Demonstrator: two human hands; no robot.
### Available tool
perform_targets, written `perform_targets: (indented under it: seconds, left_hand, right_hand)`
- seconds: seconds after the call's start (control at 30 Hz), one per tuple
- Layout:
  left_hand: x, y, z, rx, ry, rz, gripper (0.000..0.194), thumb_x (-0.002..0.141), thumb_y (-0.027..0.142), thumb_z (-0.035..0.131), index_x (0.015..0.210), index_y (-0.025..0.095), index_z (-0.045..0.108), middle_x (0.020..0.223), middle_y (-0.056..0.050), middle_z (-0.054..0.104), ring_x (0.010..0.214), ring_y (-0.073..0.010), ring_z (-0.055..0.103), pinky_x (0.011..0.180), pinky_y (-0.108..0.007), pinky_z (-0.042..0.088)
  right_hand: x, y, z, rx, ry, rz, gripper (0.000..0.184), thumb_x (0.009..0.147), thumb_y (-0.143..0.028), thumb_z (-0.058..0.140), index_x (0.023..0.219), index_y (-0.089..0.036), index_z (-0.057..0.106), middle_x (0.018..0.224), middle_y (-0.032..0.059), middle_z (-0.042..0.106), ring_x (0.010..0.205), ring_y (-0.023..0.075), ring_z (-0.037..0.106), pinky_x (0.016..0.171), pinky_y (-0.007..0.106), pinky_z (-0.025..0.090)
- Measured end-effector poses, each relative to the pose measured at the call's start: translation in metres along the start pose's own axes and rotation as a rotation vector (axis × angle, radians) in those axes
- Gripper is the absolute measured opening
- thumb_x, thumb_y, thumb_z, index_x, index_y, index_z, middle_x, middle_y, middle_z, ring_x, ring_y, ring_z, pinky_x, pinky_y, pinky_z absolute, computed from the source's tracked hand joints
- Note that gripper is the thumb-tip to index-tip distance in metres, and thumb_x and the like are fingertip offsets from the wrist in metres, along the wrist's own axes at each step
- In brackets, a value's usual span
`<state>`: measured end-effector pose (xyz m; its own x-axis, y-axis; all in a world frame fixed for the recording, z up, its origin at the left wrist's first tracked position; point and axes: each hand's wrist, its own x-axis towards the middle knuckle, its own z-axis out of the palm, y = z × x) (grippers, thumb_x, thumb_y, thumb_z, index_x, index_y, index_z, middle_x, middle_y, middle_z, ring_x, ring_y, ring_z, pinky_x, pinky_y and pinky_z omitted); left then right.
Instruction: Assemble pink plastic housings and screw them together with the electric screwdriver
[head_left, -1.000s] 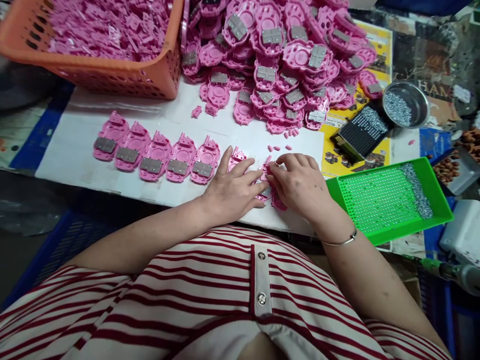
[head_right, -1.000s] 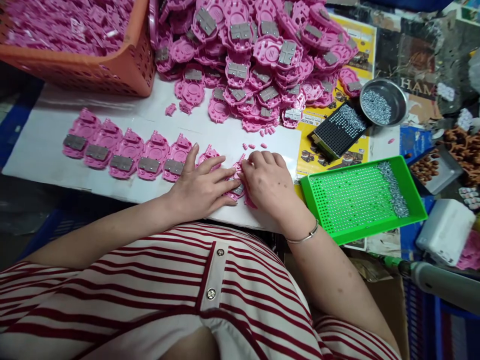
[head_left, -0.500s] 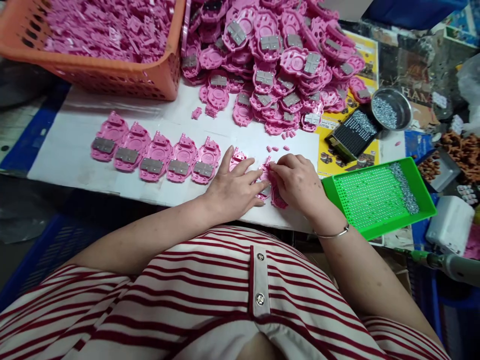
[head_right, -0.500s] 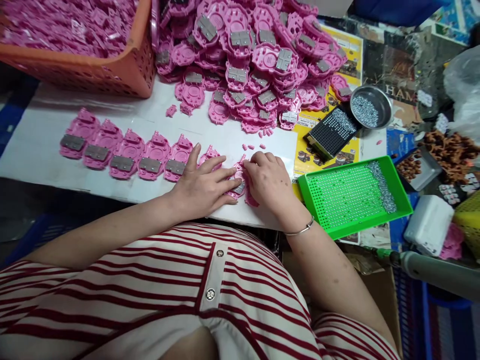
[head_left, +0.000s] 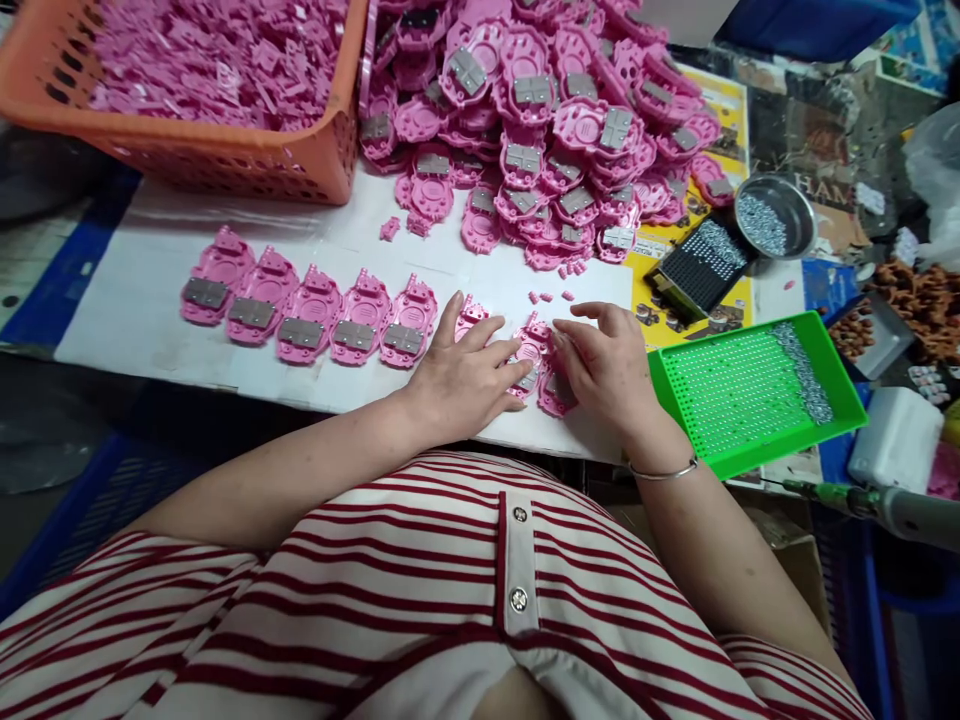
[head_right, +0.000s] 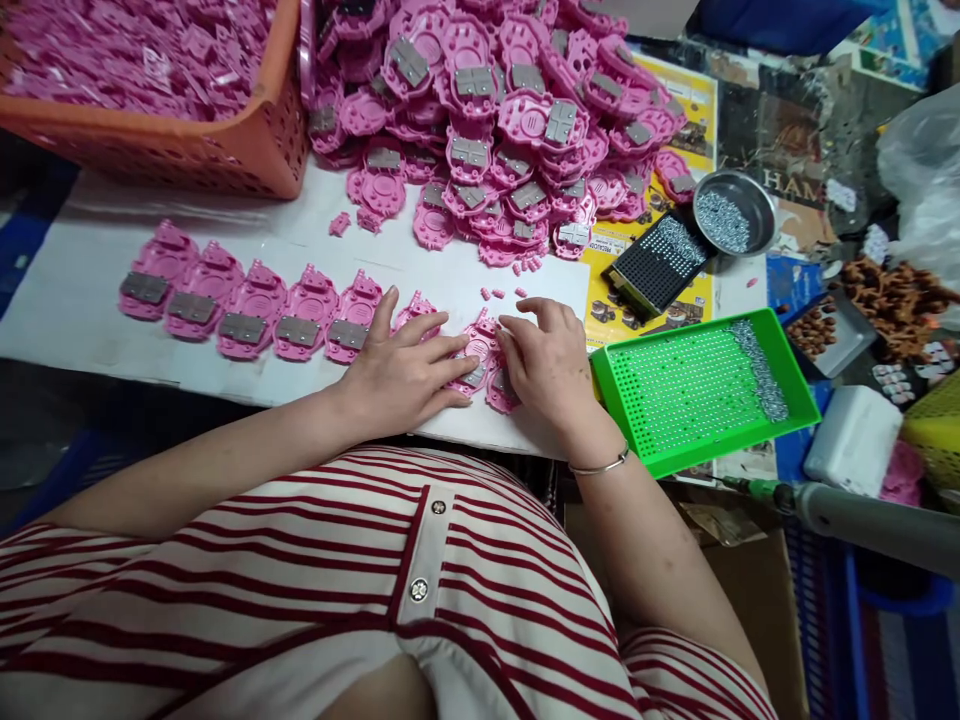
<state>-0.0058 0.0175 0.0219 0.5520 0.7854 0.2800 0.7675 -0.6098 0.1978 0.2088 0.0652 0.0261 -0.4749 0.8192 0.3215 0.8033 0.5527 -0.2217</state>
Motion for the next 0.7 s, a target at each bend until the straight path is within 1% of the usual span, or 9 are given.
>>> perform_targets:
  seconds: [0.1,0.2,0.3,0.4,0.53,0.63,0.7]
  left_hand:
    - [0.000,0.001,0.000,-0.002,-0.003,-0.001,0.032,0.090,0.040,0.067,0.119,0.026,0.070,0.123,-0.006,0.071,0.129,-0.0352,0.053,0.116,-0.073,0.018]
    - [0.000,0.001,-0.001,-0.003,-0.008,-0.004,0.033,0.090,0.039,0.068,0.119,0.025,0.070,0.123,-0.006,0.071,0.129,-0.0357,0.053,0.116,-0.074,0.017]
    - [0.001,0.001,-0.001,0.000,-0.021,-0.006,0.033,0.090,0.039,0.068,0.119,0.026,0.070,0.125,-0.005,0.071,0.130,-0.0350,0.053,0.117,-0.074,0.017]
    - [0.001,0.001,-0.002,-0.005,-0.033,-0.001,0.033,0.090,0.040,0.068,0.120,0.026,0.070,0.126,-0.006,0.070,0.130,-0.0353,0.052,0.116,-0.074,0.017]
    - [0.001,0.001,-0.002,-0.014,-0.033,-0.003,0.032,0.092,0.040,0.066,0.120,0.025,0.070,0.126,-0.006,0.070,0.130,-0.0359,0.053,0.115,-0.075,0.018]
    - [0.002,0.000,-0.003,-0.017,-0.030,-0.002,0.031,0.092,0.039,0.065,0.120,0.025,0.070,0.125,-0.007,0.070,0.130,-0.0362,0.053,0.115,-0.075,0.018]
    - [0.002,-0.001,-0.003,-0.027,-0.035,0.003,0.032,0.092,0.039,0.065,0.121,0.024,0.070,0.126,-0.007,0.070,0.130,-0.0363,0.052,0.115,-0.076,0.017]
  right_hand:
    - [-0.003,-0.007,-0.004,-0.092,-0.061,-0.023,0.034,0.099,-0.038,0.046,0.113,-0.020,0.071,0.120,0.0136,0.064,0.109,0.0257,0.055,0.094,0.042,0.044]
    - [-0.005,-0.011,-0.004,-0.182,-0.078,-0.068,0.034,0.099,-0.038,0.046,0.114,-0.022,0.071,0.122,0.0125,0.064,0.112,0.0263,0.053,0.094,0.041,0.042]
    - [-0.001,-0.011,-0.004,-0.294,-0.093,-0.151,0.029,0.099,-0.031,0.046,0.112,-0.021,0.070,0.122,0.0125,0.064,0.112,0.0268,0.051,0.093,0.041,0.039]
    - [0.009,-0.009,-0.006,-0.306,-0.178,-0.183,0.025,0.096,-0.022,0.048,0.104,-0.020,0.072,0.114,0.0112,0.067,0.105,0.0263,0.051,0.089,0.040,0.037]
    - [0.023,-0.010,-0.011,-0.274,-0.325,-0.183,0.025,0.094,-0.017,0.048,0.096,-0.018,0.073,0.098,0.0109,0.068,0.093,0.0253,0.049,0.080,0.039,0.035]
    - [0.025,-0.010,-0.015,-0.315,-0.353,-0.238,0.026,0.095,-0.017,0.045,0.092,-0.016,0.071,0.094,0.0104,0.068,0.090,0.0244,0.048,0.081,0.039,0.033]
    - [0.025,-0.010,-0.016,-0.319,-0.366,-0.247,0.024,0.095,-0.017,0.046,0.095,-0.017,0.070,0.094,0.0091,0.068,0.091,0.0243,0.048,0.081,0.039,0.032]
